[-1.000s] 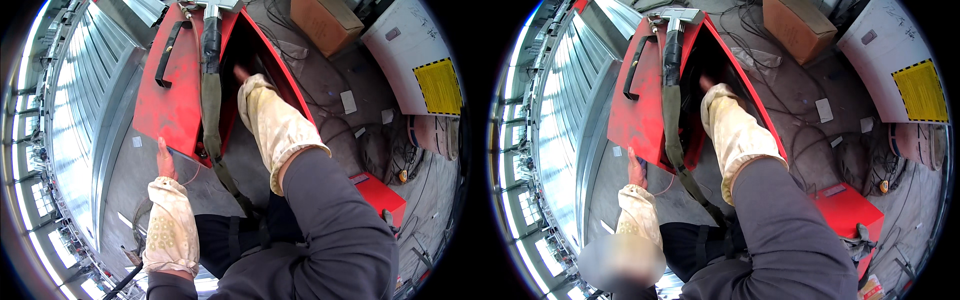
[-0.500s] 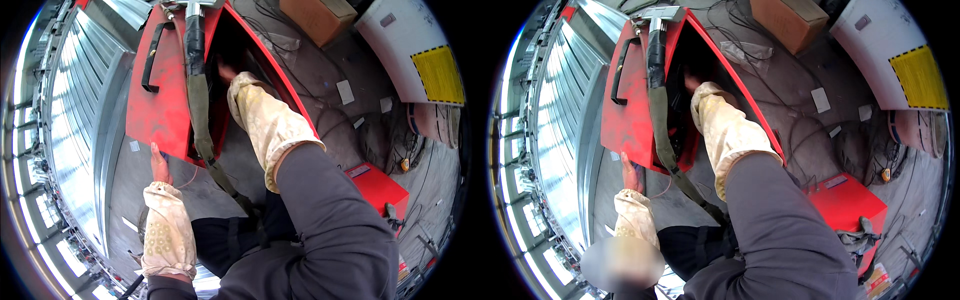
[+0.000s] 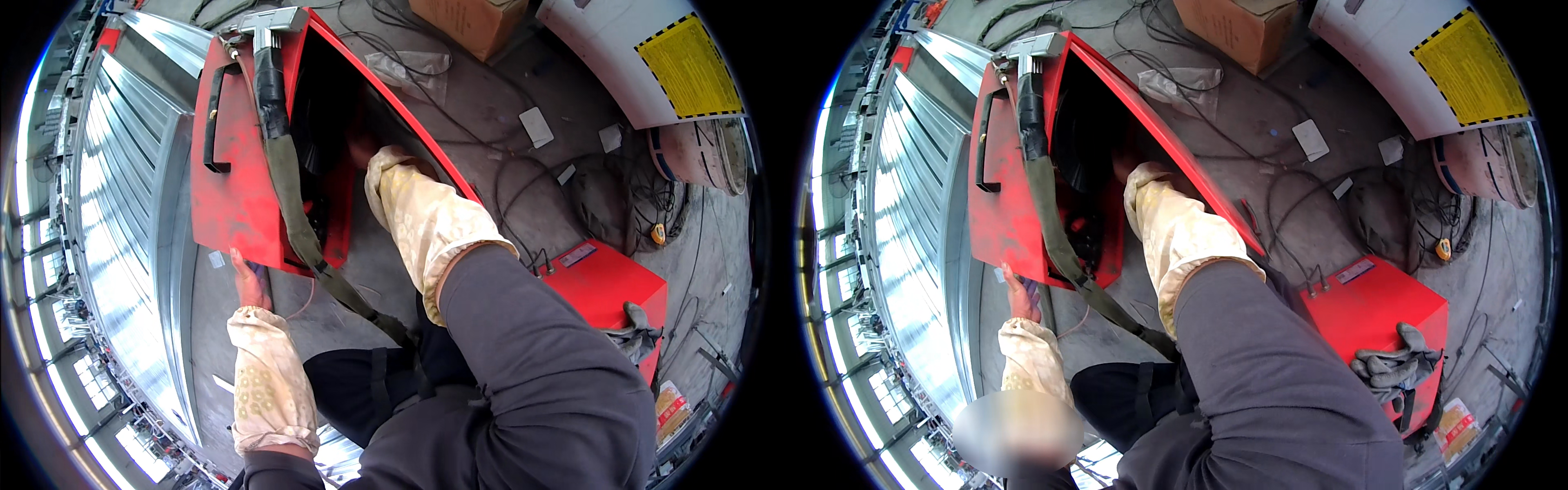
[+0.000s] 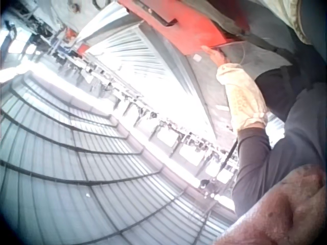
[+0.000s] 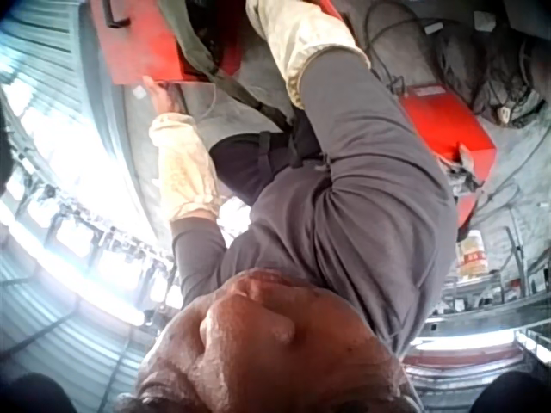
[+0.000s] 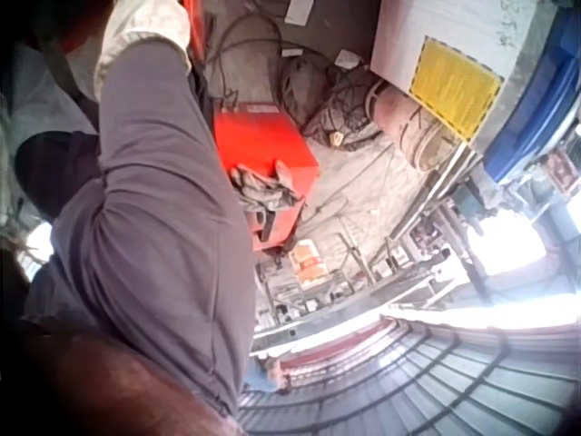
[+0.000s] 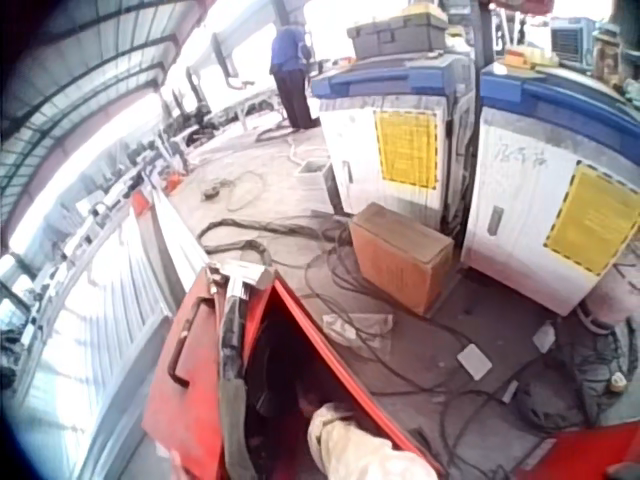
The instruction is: The person kneels on the floor and works on a red electrical machine, using a screwdriver to adjust internal components and a touchscreen to interact with the device. They open and close the machine's cover multiple times while manipulating wires and internal parts.
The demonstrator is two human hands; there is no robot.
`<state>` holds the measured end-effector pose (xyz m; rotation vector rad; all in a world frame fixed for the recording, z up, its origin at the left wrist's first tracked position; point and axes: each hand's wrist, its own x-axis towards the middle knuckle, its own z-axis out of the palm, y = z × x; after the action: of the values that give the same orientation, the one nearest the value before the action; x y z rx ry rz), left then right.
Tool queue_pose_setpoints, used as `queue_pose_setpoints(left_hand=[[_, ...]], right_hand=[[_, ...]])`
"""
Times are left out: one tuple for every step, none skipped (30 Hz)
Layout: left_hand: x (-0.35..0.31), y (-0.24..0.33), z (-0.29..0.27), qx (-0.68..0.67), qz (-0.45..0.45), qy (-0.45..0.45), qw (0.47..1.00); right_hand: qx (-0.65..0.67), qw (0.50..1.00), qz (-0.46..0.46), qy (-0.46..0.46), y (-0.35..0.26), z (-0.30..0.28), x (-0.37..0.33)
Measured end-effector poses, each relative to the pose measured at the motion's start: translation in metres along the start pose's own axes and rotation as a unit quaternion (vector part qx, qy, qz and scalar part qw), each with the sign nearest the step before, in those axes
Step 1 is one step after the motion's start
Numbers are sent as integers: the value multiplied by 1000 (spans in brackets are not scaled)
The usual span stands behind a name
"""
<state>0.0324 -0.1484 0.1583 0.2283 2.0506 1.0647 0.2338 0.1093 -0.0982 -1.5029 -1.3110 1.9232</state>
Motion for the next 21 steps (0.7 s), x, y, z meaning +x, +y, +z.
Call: queue_pose_setpoints(left_hand=[[-4, 3, 3, 15, -16, 14, 1000], [-4, 1, 4, 18, -16, 18, 1000], [-4, 0, 2, 22, -15, 23, 999], [-3, -1, 1, 26, -14, 28, 999], [-1, -3, -1, 20, -2, 17, 1000], [1, -6, -3, 15, 10, 6, 1000], [3, -8, -6, 9, 22, -4, 1000], [5, -9, -9, 24, 24, -13, 999], [5, -8, -9, 40, 26, -23, 999], [4, -7, -8, 55, 28, -32, 998], [4, -6, -6, 45, 18, -14, 999], [4, -4, -2, 35, 8, 3, 999], [3, -3, 2, 24, -2, 19, 1000], [3, -1, 7, 27, -4, 15, 1000], [1, 3, 12, 31, -5, 11, 999], [-1, 3, 10, 33, -8, 16, 999], [5, -3, 3, 29, 4, 3, 1000], [11, -14, -16, 23, 18, -1, 1000], [11, -25, -38, 13, 30, 5, 999], [11, -26, -41, 8, 33, 13, 999], [14, -23, -30, 10, 36, 3, 999]], right_hand=[[-46, 999, -28, 4, 3, 1, 0], [-86, 995, -54, 1, 8, 3, -1], [-123, 989, -81, -5, 10, 5, -1], [-153, 983, -105, -11, 12, 7, -1], [-177, 976, -127, -17, 15, 8, -1], [-198, 969, -149, -22, 16, 10, -2], [-214, 962, -165, -26, 18, 13, -2], [-227, 957, -181, -26, 19, 14, -2], [-240, 951, -194, -27, 21, 15, -3], [-254, 944, -208, -27, 22, 14, -2], [-263, 939, -219, -22, 24, 14, -3], [-272, 934, -230, -13, 25, 12, -3], [-279, 930, -240, -1, 27, 9, -3], [-277, 929, -246, 18, 28, 5, -2], [-263, 933, -242, 41, 27, 2, -1], [-233, 941, -237, 58, 19, 6, -8], [-153, 965, -205, 64, 8, 9, -14], [-68, 980, -177, 65, -12, 18, -27], [50, 984, -167, 48, -55, 26, -51], [165, 973, -152, 48, -81, 23, -63], [137, 970, -173, 100, -75, 25, -48]])
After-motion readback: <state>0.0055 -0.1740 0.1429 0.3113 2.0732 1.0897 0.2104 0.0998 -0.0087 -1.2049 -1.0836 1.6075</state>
